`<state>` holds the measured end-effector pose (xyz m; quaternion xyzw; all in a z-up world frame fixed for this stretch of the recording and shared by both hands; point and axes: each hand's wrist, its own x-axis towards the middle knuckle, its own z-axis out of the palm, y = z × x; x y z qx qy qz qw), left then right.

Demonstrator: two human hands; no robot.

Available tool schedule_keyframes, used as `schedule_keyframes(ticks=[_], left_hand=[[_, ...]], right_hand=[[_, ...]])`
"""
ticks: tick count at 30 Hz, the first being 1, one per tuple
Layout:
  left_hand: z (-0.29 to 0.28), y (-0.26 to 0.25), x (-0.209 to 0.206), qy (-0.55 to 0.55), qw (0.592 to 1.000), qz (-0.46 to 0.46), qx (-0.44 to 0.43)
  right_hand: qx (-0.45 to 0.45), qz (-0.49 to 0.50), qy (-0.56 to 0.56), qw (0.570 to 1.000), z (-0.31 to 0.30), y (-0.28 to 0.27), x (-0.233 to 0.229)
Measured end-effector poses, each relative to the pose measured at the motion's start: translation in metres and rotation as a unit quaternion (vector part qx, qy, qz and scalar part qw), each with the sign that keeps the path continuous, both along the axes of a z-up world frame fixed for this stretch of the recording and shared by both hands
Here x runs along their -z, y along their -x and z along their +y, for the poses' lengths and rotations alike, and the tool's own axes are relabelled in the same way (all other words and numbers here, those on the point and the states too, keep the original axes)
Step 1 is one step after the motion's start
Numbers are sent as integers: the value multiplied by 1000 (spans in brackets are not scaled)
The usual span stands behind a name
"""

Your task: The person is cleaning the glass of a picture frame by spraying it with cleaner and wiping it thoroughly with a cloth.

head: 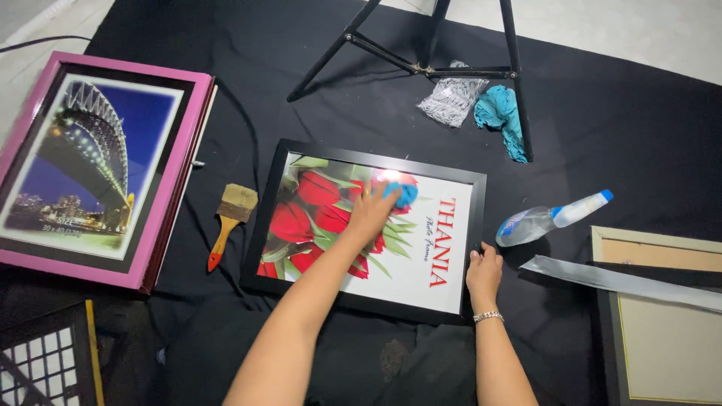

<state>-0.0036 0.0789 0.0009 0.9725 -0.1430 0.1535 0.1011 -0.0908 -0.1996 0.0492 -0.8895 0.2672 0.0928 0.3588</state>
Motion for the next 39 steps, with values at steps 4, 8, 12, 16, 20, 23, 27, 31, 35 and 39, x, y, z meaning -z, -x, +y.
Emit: schedule_keyframes(ticks=[4,8,12,16,20,23,27,31,35,39], left_hand=[[-10,-49,13,-48,987,-81,-128],[-10,-58,37,-1,985,-63,-160],[12,-35,12,43,990,109,-82],[27,31,-20,29,988,150,-36],[40,117,-49,-2,981,188,48],[57,174,-48,-7,978,181,107],[73,205,-15,-57,992,63,99],[60,184,1,-43,994,28,92],[52,133,-2,-38,999,-5,24],[45,60,-15,-16,997,-6,-72]], right_hand=[[-1,1,4,1000,2,-2,-2],[-1,-9,9,1000,3,-2,-8],[3,1,9,1000,0,-2,-1],[-2,-1,13,1000,-4,-4,5],[-8,-16,16,1000,-5,-2,12],[-6,-18,16,1000,-9,-3,18],[-1,-20,40,999,-11,-3,28],[3,-24,46,999,3,4,7],[-10,-1,40,999,10,5,-4],[-7,10,29,999,11,4,-9]])
